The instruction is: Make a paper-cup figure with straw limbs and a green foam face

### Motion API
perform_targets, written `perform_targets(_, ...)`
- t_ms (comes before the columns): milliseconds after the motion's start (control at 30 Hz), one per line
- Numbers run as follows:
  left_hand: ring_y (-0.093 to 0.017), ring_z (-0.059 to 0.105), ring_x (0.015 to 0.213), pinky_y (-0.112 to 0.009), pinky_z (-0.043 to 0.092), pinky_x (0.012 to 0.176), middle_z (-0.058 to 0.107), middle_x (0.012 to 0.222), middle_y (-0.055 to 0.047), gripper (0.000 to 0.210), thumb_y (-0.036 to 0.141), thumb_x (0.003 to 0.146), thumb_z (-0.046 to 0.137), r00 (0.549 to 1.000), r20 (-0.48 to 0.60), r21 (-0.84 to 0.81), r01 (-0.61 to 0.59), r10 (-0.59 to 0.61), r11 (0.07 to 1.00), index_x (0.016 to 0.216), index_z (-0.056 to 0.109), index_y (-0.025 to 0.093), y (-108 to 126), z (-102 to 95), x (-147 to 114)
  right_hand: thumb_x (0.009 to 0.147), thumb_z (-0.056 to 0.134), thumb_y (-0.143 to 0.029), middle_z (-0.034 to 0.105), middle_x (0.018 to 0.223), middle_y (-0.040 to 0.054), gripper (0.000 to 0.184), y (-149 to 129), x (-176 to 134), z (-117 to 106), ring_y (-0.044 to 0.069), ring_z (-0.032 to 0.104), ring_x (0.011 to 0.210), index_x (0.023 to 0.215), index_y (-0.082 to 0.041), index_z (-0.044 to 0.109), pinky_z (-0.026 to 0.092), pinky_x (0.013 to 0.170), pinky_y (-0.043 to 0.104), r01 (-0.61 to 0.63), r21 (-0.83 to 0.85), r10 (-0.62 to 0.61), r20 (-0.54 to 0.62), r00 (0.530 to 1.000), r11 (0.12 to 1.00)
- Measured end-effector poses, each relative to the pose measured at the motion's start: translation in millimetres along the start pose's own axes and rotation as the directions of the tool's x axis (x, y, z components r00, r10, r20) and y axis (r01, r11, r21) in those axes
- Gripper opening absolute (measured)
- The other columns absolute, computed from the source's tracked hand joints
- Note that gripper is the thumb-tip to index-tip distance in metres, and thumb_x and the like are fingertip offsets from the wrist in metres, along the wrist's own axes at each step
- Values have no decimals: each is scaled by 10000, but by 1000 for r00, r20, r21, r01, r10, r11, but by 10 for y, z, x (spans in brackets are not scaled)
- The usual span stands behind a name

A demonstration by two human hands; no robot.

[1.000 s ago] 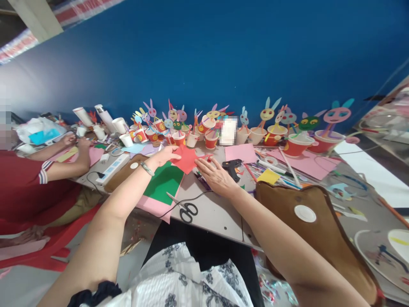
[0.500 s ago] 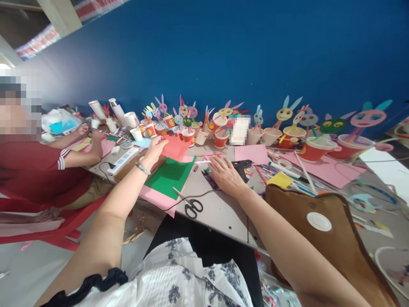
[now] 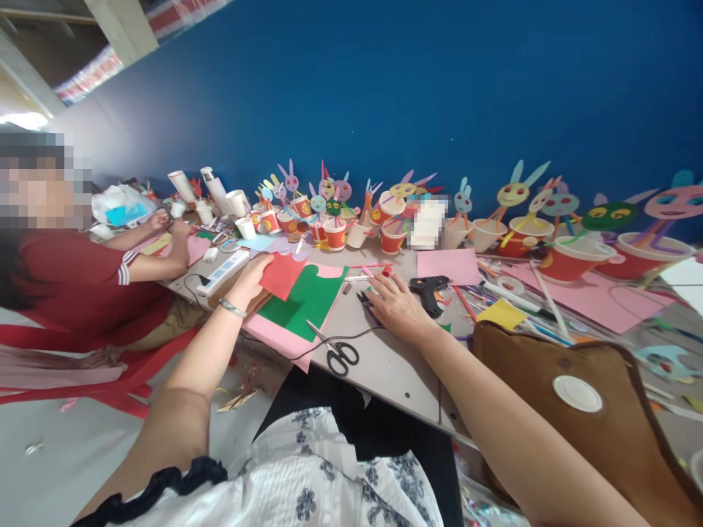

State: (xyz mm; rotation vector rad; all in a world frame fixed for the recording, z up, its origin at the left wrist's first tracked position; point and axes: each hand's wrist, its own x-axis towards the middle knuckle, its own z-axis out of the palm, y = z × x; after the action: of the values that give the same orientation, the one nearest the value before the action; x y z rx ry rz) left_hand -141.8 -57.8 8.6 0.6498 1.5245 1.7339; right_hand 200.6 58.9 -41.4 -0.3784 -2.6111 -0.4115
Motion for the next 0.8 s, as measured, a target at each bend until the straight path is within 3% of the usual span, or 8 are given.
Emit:
perform_targets(67,-135,658,731,-202,510,632,728,826,-18,162,212,730,725,999,32,75,-3,1,997,879,689,158,-13,-52,-52,877,603,-168,628,1344,206,223,9,-4,10,348,511,1316,1072,-116,699,373,1104,527,1,-5,-1,-15,1000,1000)
perform_targets(133,-134,633,695,-204,481,600,716,792,-8,143,205,724,678,987,153,302,-84,39,950,859,696,163,-8,-82,-84,883,592,-162,635,1331,203,206,15,-8,23,341,520,1305,1050,-118,704,376,1100,518,6,-13,-6,-27,1000,1000)
perform_targets(233,-137,608,677,-222,458,610,693,748,-8,148,180,711,538,911,407,625,-324,57,711,748,681,165,9,-67,-69,880,584,-144,647,1306,200,187,16,-11,45,340,531,1293,1015,-118,711,389,1086,511,22,-26,-23,-42,999,999)
perform_targets(300,-143,607,698,-235,461,658,681,717,-11,151,150,659,506,877,478,677,-401,45,617,650,656,164,11,-26,-14,882,577,-136,653,1294,195,185,13,-12,56,339,533,1292,1007,-119,712,395,1081,507,32,-28,-33,-54,998,999)
perform_targets(433,-151,608,722,-255,469,731,678,701,-15,154,130,613,495,858,513,729,-445,16,520,610,645,165,-38,85,181,894,564,-139,654,1288,190,187,12,-9,66,338,536,1296,1009,-120,710,403,1077,500,42,-18,-43,-60,997,999)
perform_targets(567,-168,625,743,-273,482,731,714,803,-42,182,172,673,507,883,470,786,-423,9,452,736,677,161,-138,224,420,898,561,-138,650,1297,196,184,17,-10,62,338,539,1296,1002,-120,712,412,1071,501,37,-10,-38,-56,998,999)
perform_targets(700,-173,613,694,-264,473,680,692,707,-36,84,243,692,621,889,458,814,-411,-19,410,705,652,166,-208,373,611,896,564,-134,647,1296,212,182,20,-15,54,344,536,1299,994,-110,716,419,1065,503,35,5,-35,-44,998,999)
perform_targets(800,-167,600,666,-248,451,647,655,640,-11,155,290,654,732,889,457,820,-410,-25,399,682,622,184,-240,455,715,896,564,-126,644,1293,221,186,16,-13,47,349,534,1300,995,-101,718,417,1066,501,34,19,-33,-45,998,999)
